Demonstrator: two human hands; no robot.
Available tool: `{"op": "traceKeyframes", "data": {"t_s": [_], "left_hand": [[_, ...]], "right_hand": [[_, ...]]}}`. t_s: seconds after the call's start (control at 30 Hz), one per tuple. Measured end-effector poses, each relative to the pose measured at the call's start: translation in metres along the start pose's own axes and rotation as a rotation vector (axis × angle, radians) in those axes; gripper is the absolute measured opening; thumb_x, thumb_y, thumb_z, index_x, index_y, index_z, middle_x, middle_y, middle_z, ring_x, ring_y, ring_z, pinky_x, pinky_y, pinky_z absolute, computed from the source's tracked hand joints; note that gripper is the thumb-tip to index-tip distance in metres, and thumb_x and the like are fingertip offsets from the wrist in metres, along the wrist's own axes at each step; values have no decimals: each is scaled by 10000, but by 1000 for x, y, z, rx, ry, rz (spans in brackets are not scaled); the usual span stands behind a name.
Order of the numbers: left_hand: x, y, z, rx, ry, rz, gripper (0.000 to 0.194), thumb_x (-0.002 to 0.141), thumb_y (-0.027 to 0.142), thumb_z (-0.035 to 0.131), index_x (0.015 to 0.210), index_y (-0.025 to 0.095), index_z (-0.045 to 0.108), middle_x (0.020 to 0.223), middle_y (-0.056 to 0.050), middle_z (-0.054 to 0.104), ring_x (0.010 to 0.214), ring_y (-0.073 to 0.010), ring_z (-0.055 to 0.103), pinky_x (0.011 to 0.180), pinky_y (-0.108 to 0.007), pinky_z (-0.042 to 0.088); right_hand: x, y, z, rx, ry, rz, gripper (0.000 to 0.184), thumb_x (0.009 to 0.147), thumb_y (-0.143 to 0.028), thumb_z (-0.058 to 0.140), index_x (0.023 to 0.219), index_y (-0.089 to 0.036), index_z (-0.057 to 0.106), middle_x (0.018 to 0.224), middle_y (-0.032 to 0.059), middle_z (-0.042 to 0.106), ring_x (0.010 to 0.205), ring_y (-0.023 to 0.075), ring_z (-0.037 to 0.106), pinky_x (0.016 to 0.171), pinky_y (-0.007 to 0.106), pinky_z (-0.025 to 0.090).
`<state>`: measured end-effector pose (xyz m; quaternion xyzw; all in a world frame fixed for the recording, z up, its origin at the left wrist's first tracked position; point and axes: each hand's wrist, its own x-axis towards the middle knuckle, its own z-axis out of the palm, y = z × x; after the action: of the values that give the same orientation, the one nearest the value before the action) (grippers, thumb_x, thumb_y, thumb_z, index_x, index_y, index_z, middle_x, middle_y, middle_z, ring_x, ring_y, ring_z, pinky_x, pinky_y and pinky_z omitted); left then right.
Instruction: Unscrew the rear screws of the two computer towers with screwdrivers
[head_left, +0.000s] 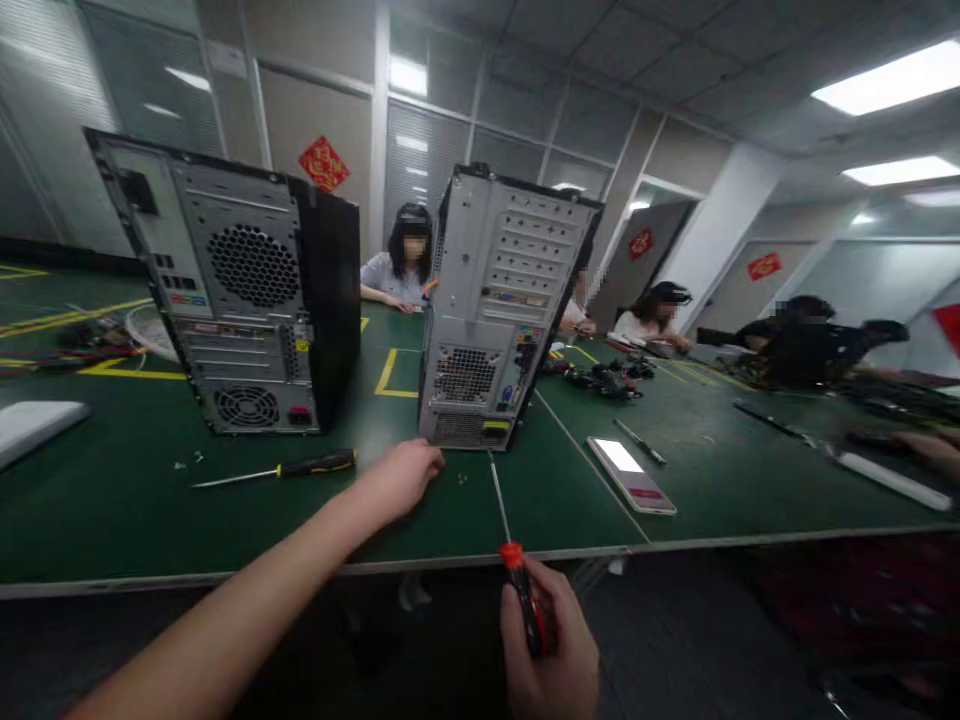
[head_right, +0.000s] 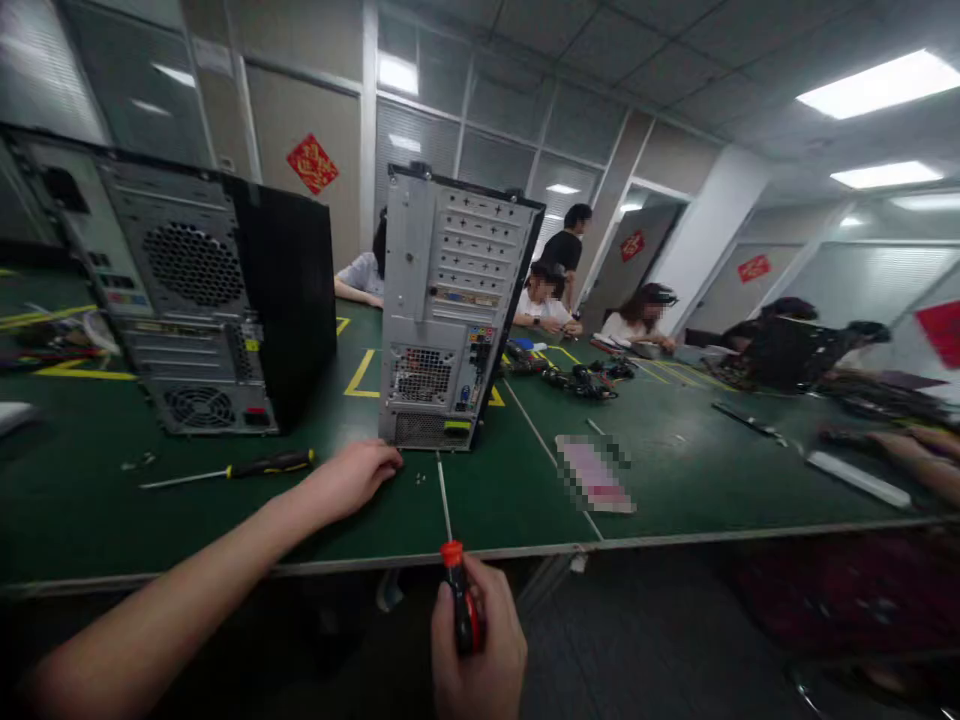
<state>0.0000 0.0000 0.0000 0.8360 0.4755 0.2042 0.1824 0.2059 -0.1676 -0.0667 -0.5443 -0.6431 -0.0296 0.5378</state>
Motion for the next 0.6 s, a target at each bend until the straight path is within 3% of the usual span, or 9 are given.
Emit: {"op": "traceKeyframes", "data": {"t_s": [0.1, 0.17, 0.23, 0.33, 0.47, 0.6], "left_hand": [[-9, 0, -6, -122, 103, -30, 302, 954, 249, 485, 1040, 170, 764, 1088, -117, 737, 1036, -265, 649, 930, -358, 452], [-14, -1, -9, -270, 123, -79, 302, 960, 334, 499, 1004, 196, 764, 958, -75, 733, 903, -231, 644, 822, -328, 457], [-18, -1, -9, -476, 106, -127, 314, 947, 419, 525, 961, 200, 749, 772, -26, 662, 733, -189, 587, 687, -293, 420], [-21, 2, -6, -883, 106, -168, 325, 910, 471, 582, 890, 166, 694, 661, 18, 535, 632, -135, 491, 612, -255, 362], [-21, 8, -3, -1270, 83, -216, 359, 820, 482, 734, 805, 138, 632, 694, 21, 515, 611, -89, 455, 593, -226, 365], [-21, 8, -1, -1343, 85, -253, 311, 806, 405, 795, 822, 115, 682, 713, 5, 560, 611, -70, 488, 578, -201, 392]], "right_hand": [[-2, -2, 3, 44, -25, 32, 257, 950, -252, 614, 1202, -214, 653, 1011, 63, 728, 873, 192, 722, 760, 285, 581], [-2, -4, 4, 69, -31, 43, 251, 954, -255, 609, 1197, -219, 659, 996, 60, 727, 845, 191, 718, 738, 287, 581], [-1, -6, 3, 79, -38, 38, 249, 956, -252, 605, 1197, -224, 663, 984, 56, 725, 825, 187, 714, 723, 284, 578], [1, -6, 0, 66, -73, -24, 270, 950, -220, 609, 1216, -229, 652, 1009, 57, 726, 861, 187, 719, 750, 280, 581], [2, -5, 0, 78, -116, -87, 301, 939, -187, 619, 1236, -236, 645, 1053, 64, 730, 937, 201, 723, 805, 291, 587], [0, -8, 4, 113, -102, -57, 296, 943, -216, 628, 1235, -245, 665, 1042, 63, 731, 918, 209, 719, 794, 303, 581]]}}
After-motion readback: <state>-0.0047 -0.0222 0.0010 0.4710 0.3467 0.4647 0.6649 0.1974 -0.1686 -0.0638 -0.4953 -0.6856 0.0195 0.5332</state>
